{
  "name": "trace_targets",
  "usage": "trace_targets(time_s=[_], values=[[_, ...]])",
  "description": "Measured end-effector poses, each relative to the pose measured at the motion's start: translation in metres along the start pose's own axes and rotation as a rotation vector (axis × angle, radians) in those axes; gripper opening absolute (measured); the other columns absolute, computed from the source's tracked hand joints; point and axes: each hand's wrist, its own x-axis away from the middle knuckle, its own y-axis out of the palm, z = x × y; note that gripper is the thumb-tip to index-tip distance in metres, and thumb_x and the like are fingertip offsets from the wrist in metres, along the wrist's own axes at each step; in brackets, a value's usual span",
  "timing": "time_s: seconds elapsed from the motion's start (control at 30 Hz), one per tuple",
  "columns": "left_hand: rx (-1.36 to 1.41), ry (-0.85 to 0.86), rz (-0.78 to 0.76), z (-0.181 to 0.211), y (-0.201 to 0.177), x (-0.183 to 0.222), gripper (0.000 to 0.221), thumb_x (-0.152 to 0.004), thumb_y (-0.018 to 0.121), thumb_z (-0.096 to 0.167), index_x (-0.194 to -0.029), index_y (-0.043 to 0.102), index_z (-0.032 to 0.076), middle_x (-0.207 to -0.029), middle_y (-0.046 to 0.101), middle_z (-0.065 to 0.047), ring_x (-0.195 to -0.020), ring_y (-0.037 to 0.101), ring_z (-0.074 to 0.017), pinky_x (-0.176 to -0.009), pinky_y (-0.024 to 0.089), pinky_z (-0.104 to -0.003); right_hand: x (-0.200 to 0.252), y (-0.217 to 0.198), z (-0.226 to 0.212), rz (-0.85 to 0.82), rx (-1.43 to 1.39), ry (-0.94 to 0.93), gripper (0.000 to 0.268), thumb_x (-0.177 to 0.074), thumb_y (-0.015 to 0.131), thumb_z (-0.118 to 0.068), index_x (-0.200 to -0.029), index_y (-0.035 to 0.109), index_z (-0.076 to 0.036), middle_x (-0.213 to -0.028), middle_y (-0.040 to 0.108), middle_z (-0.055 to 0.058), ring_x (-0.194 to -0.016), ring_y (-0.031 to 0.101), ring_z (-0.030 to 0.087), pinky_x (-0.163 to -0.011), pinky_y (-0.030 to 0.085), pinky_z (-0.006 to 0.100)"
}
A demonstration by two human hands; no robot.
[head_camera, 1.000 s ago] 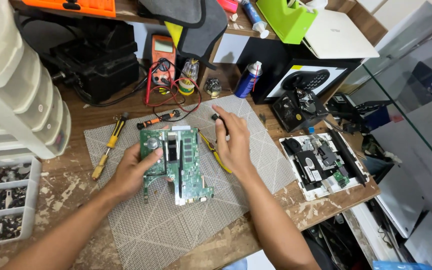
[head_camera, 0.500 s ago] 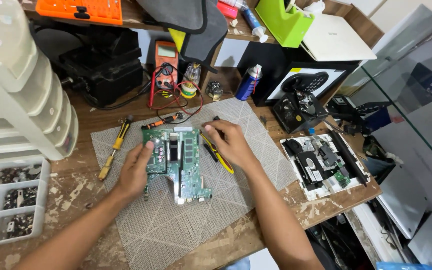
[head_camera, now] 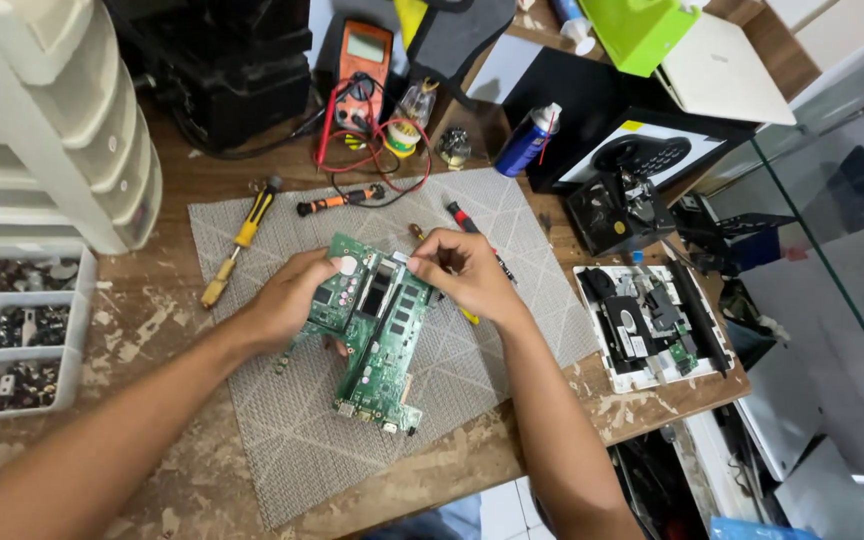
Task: Testing electrical components on a laptop motherboard using a multimeter and inspecting it with a small tool.
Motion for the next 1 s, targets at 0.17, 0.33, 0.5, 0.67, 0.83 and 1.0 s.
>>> trace_targets(time_s=[0.17, 0.33, 0.5, 0.67, 0.83, 1.0], values=[[0.077, -0.048, -0.039, -0.013, -0.001, -0.007, 0.044, -0.101, 0.043, 0.034, -0.119, 0.065, 0.001, -0.102, 0.067, -0.018, -0.093, 0.066, -0.0308, -0.091, 0.049, -0.05, 0.0, 0.0, 0.007, -0.001, -0.012, 0.013, 0.003, -0.089, 0.076, -0.002, -0.091, 0.074, -0.003, -0.065, 0.06, 0.0, -0.064, 0.05, 0.006, -0.06, 0.043, 0.021], [0.14, -0.083, -0.079, -0.02, 0.001, -0.013, 0.043, -0.098, 0.044, 0.033, -0.119, 0.063, 0.001, -0.098, 0.067, -0.019, -0.088, 0.068, -0.031, -0.083, 0.054, -0.05, 0.0, -0.002, 0.011, 0.006, -0.014, 0.014, 0.006, -0.089, 0.078, -0.001, -0.093, 0.074, -0.002, -0.069, 0.064, 0.002, -0.065, 0.052, 0.007, -0.061, 0.045, 0.022], [0.219, -0.122, -0.14, -0.023, 0.01, -0.025, 0.043, -0.094, 0.046, 0.032, -0.12, 0.06, 0.001, -0.093, 0.066, -0.021, -0.081, 0.07, -0.0313, -0.071, 0.06, -0.05, 0.0, -0.002, 0.008, 0.009, -0.014, -0.035, 0.007, -0.088, 0.079, 0.0, -0.092, 0.075, -0.003, -0.067, 0.061, 0.002, -0.063, 0.052, 0.007, -0.059, 0.044, 0.022], [0.254, -0.144, -0.182, -0.024, 0.01, -0.026, 0.042, -0.092, 0.046, 0.029, -0.12, 0.057, 0.001, -0.092, 0.066, -0.022, -0.081, 0.07, -0.0318, -0.069, 0.062, -0.049, -0.001, 0.001, 0.002, 0.023, -0.018, -0.078, 0.006, -0.086, 0.08, 0.001, -0.091, 0.076, -0.003, -0.068, 0.062, 0.004, -0.065, 0.051, 0.008, -0.061, 0.043, 0.024], [0.117, -0.155, -0.299, 0.054, 0.032, 0.004, 0.046, -0.088, 0.039, 0.028, -0.12, 0.056, -0.001, -0.093, 0.065, -0.025, -0.087, 0.07, -0.0397, -0.082, 0.06, -0.055, -0.003, 0.001, 0.005, 0.042, -0.024, -0.105, 0.006, -0.086, 0.081, 0.0, -0.089, 0.077, -0.002, -0.07, 0.061, 0.007, -0.067, 0.051, 0.01, -0.062, 0.041, 0.025], [0.051, -0.152, -0.347, 0.072, 0.039, 0.012, 0.052, -0.091, 0.035, 0.024, -0.132, 0.05, -0.004, -0.097, 0.064, -0.024, -0.09, 0.072, -0.0384, -0.08, 0.062, -0.052, -0.004, 0.0, 0.015, 0.082, -0.059, -0.121, 0.004, -0.087, 0.079, 0.001, -0.09, 0.077, -0.001, -0.074, 0.061, 0.008, -0.071, 0.049, 0.01, -0.066, 0.04, 0.026]])
